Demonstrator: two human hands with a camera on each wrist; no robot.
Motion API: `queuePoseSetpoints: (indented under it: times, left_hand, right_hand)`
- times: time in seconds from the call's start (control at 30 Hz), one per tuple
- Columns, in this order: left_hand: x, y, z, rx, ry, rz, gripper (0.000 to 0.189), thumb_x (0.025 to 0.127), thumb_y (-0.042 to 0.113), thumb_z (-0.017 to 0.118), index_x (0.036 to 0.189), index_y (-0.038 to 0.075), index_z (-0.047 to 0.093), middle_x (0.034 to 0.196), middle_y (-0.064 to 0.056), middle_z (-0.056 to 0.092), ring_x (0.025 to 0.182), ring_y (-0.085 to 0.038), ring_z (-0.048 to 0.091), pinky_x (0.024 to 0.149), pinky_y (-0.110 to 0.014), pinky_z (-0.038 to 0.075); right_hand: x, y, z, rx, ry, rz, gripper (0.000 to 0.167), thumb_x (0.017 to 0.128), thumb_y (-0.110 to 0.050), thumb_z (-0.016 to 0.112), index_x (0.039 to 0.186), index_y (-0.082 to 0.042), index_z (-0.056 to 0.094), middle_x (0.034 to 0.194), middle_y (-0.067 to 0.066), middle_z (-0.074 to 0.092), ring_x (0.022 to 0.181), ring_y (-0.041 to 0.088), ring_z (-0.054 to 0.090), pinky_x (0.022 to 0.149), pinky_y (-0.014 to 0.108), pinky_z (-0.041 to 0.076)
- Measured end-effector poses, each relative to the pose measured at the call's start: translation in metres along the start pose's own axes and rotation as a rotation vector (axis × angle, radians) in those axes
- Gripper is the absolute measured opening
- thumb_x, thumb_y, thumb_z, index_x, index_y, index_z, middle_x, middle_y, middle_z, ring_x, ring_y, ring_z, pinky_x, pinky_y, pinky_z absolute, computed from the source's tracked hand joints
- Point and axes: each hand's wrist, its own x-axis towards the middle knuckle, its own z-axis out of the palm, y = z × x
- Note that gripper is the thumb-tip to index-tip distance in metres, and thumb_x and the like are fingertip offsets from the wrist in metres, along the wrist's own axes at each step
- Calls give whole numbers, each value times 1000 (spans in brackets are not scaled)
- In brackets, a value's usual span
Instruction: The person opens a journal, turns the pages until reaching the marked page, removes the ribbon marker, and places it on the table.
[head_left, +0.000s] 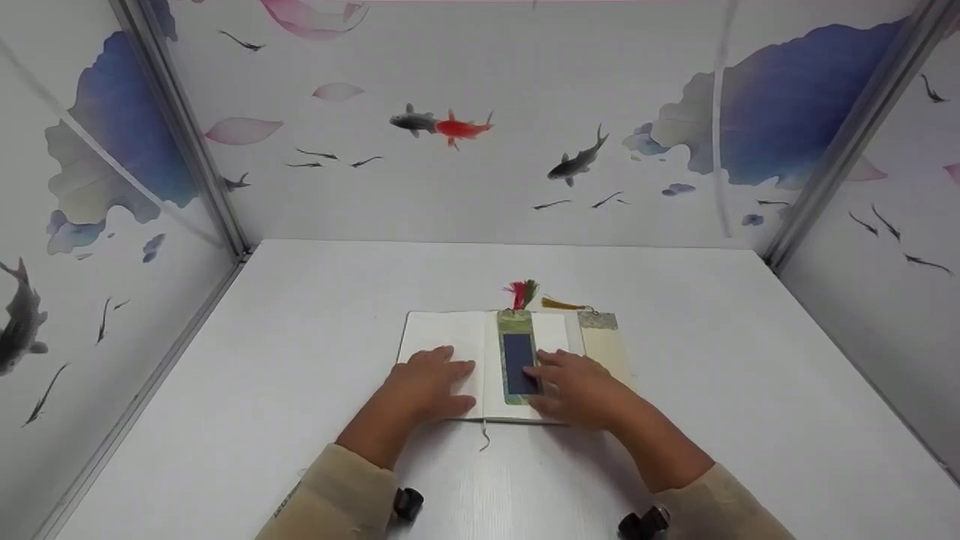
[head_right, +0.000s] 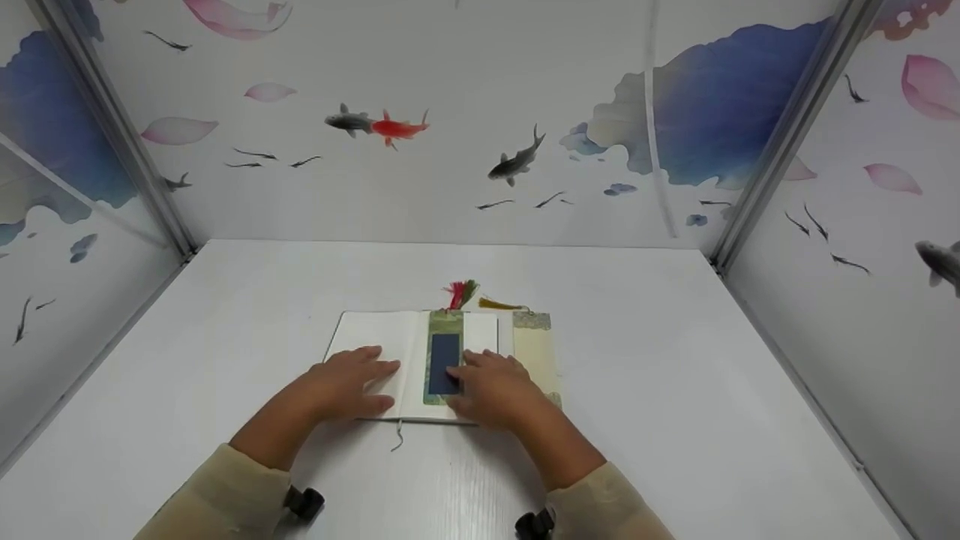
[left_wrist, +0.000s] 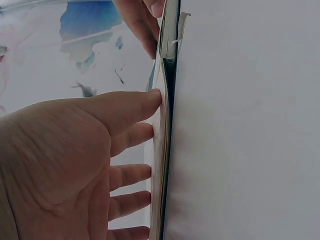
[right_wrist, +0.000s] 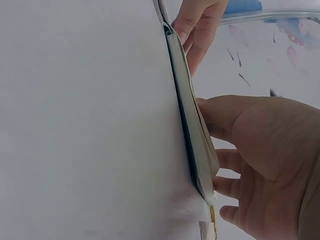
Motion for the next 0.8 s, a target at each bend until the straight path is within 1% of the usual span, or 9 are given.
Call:
queuePoseSetpoints:
  times: [0.07,0.13,0.2,0.27,0.3,0.43,0.5,0.67,0.8]
  left_hand:
    - [-1,1,-1,0,-1,4,66,100,50,68,161,33,50,175,-6,36,164,-35,31,131,-61,29]
    - [-1,2,-2,1,-3,5,66,100,49,69,161,32,51,175,-6,37,163,-35,32,130,-62,29]
    - [-1,3,-3,0,-7,3,66,100,49,69,161,32,51,175,-6,37,164,-35,32,131,-62,29]
    - [-1,2,-3,-3,-12,0,66,100,50,69,161,32,50,175,-6,37,164,-34,32,131,-61,29]
    - [0,2,-3,-3,-15,-1,66,101,50,68,161,33,50,175,-6,36,164,-34,31,131,-61,29]
    - [1,2,-2,2,-22,1,66,101,52,67,162,34,49,176,-5,35,165,-34,30,131,-62,28]
    - [1,2,-2,9,-24,2,66,101,52,67,162,34,49,176,-5,35,165,-34,30,131,-62,28]
    - [-1,2,-4,15,-25,4,65,102,52,66,162,34,49,176,-5,35,165,-34,30,131,-62,29]
    - [-1,1,-4,10,-33,-3,65,102,52,66,162,34,49,176,-5,35,165,-34,29,131,-62,28]
  right_hand:
    - [3,0,-3,5,13,8,55,101,-51,69,152,-32,62,168,3,49,158,35,43,128,61,36]
    - [9,-2,-6,20,42,8,48,101,-50,70,144,-28,70,159,5,59,150,34,52,124,58,43]
    - [16,-4,-10,37,74,27,43,101,-51,70,135,-26,76,148,6,66,140,32,59,118,57,48]
    - [24,-8,-12,42,104,61,46,100,-54,70,132,-22,77,138,7,70,131,32,63,113,56,51]
    - [28,-11,-12,41,116,88,49,100,-56,70,134,-21,76,137,8,70,128,31,64,112,57,52]
    - [41,-20,-13,15,137,200,74,97,-66,68,150,-15,63,146,14,63,134,36,60,114,60,50]
    - [46,-23,-14,11,140,237,82,95,-69,67,155,-13,57,152,17,58,138,38,57,116,60,49]
    - [53,-31,-14,24,140,287,92,91,-74,69,158,-13,52,155,18,53,137,39,53,114,62,49]
    - [59,-34,-10,20,142,315,97,87,-76,71,158,-13,52,154,18,53,137,39,53,116,63,45]
